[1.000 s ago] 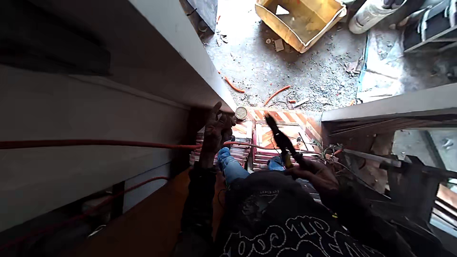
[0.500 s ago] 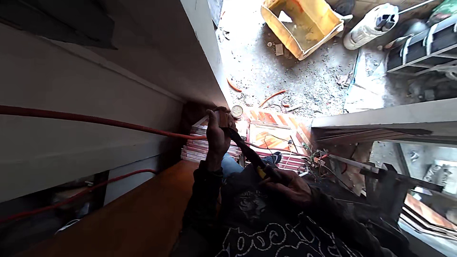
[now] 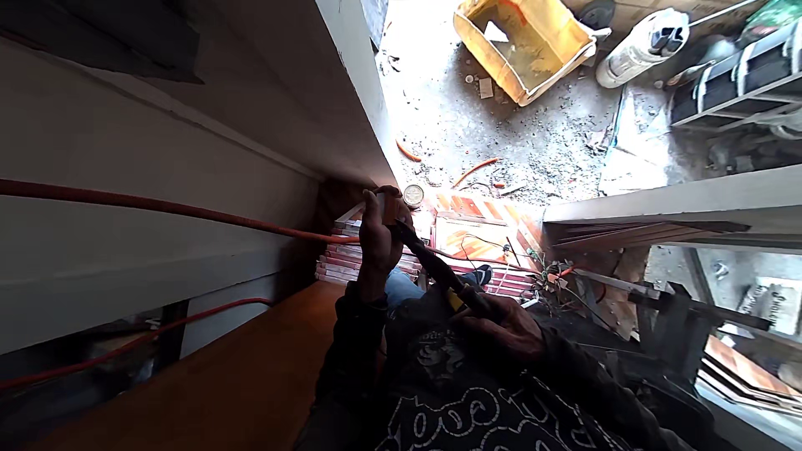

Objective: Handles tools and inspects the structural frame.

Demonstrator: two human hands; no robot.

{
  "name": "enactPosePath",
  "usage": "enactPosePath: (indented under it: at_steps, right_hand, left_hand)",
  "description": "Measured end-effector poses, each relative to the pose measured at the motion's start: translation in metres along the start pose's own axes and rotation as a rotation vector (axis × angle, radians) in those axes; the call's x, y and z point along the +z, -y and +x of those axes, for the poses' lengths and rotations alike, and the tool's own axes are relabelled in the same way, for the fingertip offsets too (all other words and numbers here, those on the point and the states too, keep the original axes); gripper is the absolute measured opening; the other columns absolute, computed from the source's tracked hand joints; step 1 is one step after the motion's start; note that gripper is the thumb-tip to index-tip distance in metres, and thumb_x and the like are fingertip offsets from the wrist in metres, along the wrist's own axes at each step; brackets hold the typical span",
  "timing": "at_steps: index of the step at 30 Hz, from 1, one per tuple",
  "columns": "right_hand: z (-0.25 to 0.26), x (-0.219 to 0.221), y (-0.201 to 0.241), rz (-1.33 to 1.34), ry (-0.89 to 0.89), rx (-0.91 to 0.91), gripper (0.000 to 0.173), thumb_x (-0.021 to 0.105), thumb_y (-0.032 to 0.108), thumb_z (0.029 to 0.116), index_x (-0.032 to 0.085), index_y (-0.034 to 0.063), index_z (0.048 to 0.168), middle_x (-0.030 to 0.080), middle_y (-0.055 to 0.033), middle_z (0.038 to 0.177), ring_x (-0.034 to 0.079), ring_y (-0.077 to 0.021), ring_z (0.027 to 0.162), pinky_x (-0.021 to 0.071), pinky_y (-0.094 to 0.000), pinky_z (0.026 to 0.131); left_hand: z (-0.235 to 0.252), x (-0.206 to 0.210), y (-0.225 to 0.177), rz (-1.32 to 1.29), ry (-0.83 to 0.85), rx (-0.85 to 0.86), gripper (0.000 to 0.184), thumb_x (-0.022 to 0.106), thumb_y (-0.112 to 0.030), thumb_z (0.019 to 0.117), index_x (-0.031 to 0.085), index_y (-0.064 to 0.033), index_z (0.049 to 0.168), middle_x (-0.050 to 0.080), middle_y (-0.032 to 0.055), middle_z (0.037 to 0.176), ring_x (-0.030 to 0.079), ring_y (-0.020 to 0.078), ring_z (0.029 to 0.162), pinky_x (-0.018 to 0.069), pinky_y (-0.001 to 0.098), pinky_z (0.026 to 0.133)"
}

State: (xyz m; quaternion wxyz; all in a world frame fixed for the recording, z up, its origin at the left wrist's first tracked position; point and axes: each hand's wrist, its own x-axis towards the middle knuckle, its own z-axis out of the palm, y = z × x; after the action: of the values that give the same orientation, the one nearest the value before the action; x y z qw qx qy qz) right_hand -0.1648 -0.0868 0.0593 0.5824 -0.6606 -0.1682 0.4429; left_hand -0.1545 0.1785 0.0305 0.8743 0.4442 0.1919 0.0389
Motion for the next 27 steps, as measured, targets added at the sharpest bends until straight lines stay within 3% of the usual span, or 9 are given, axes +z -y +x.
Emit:
enactPosePath:
  at_steps: [12,27]
  right_hand:
    - [-0.011,0.013,0.001,-0.083,-0.134,-0.012,0.022,0.064,0.028,0.0953,0.063,0.0088,0.085,0.057,0.0067,0.066,0.052,0.0031,0.059,0.0426,-0.0171,0.055]
    - [-0.019,0.023,0.001,-0.264,-0.238,-0.004,0.031,0.064,0.034,0.0948,0.063,0.0054,0.083,0.057,0.0007,0.064,0.054,-0.0033,0.057,0.0442,-0.0235,0.054]
  left_hand:
    - [-0.002,0.004,0.0,0.054,-0.018,-0.003,0.06,0.016,-0.066,0.1046,0.06,-0.0248,0.111,0.044,-0.0023,0.063,0.041,0.0087,0.046,0.0364,0.022,0.041]
    - [-0.011,0.0,0.003,0.141,-0.039,0.006,0.059,0.018,-0.065,0.1052,0.059,-0.0243,0.109,0.045,-0.0016,0.064,0.041,0.0085,0.047,0.0369,0.0217,0.042]
